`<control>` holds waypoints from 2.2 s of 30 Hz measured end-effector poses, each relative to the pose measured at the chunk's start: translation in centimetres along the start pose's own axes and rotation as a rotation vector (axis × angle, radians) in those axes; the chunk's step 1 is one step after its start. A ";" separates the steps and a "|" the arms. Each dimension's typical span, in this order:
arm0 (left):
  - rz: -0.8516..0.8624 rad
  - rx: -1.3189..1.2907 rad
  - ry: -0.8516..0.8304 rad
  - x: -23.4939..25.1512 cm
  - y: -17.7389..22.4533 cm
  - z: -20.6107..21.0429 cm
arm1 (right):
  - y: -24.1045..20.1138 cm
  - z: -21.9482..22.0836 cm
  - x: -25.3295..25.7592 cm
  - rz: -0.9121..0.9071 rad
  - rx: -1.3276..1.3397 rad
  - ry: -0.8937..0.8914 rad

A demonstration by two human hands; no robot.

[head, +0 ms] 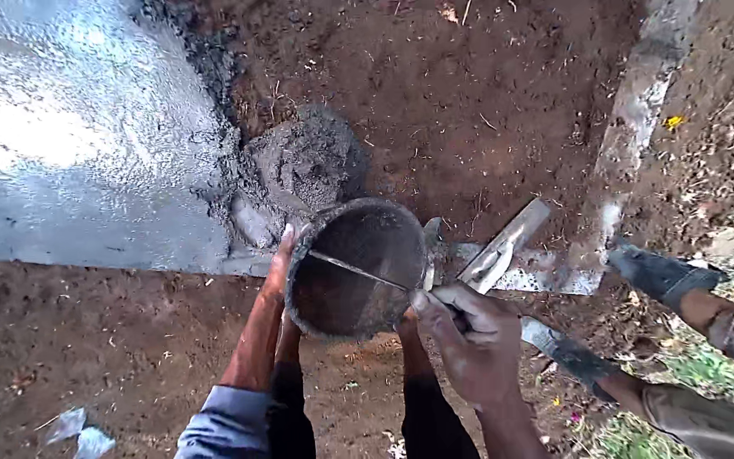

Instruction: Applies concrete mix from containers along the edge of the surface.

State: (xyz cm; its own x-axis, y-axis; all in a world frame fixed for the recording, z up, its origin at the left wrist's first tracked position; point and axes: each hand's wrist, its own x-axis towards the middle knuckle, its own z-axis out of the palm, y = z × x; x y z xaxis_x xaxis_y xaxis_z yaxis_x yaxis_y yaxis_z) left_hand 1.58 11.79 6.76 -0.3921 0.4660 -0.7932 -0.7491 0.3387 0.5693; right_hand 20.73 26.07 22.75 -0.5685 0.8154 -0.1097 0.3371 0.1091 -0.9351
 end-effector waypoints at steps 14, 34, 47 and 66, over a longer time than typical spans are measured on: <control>0.120 0.427 -0.161 7.3 -5.0 8.3 | 14.8 6.4 -1.6 0.137 -0.460 -0.372; 0.241 -0.232 0.247 6.4 -14.5 17.3 | 27.1 -9.6 -8.3 0.869 -0.365 0.203; 0.005 -0.261 0.351 4.9 -14.8 21.7 | 21.4 -7.7 12.9 0.428 -1.131 -0.582; 0.155 0.419 0.088 0.4 -5.8 15.7 | 11.5 -3.8 9.2 0.469 -1.038 -0.735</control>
State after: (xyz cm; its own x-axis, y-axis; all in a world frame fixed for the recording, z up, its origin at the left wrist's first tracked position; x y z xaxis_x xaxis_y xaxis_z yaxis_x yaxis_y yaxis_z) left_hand 14.15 22.85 6.54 -0.5399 0.4727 -0.6965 -0.4040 0.5804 0.7071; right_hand 22.25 37.01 12.31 -0.4008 0.4401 -0.8035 0.8287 0.5481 -0.1132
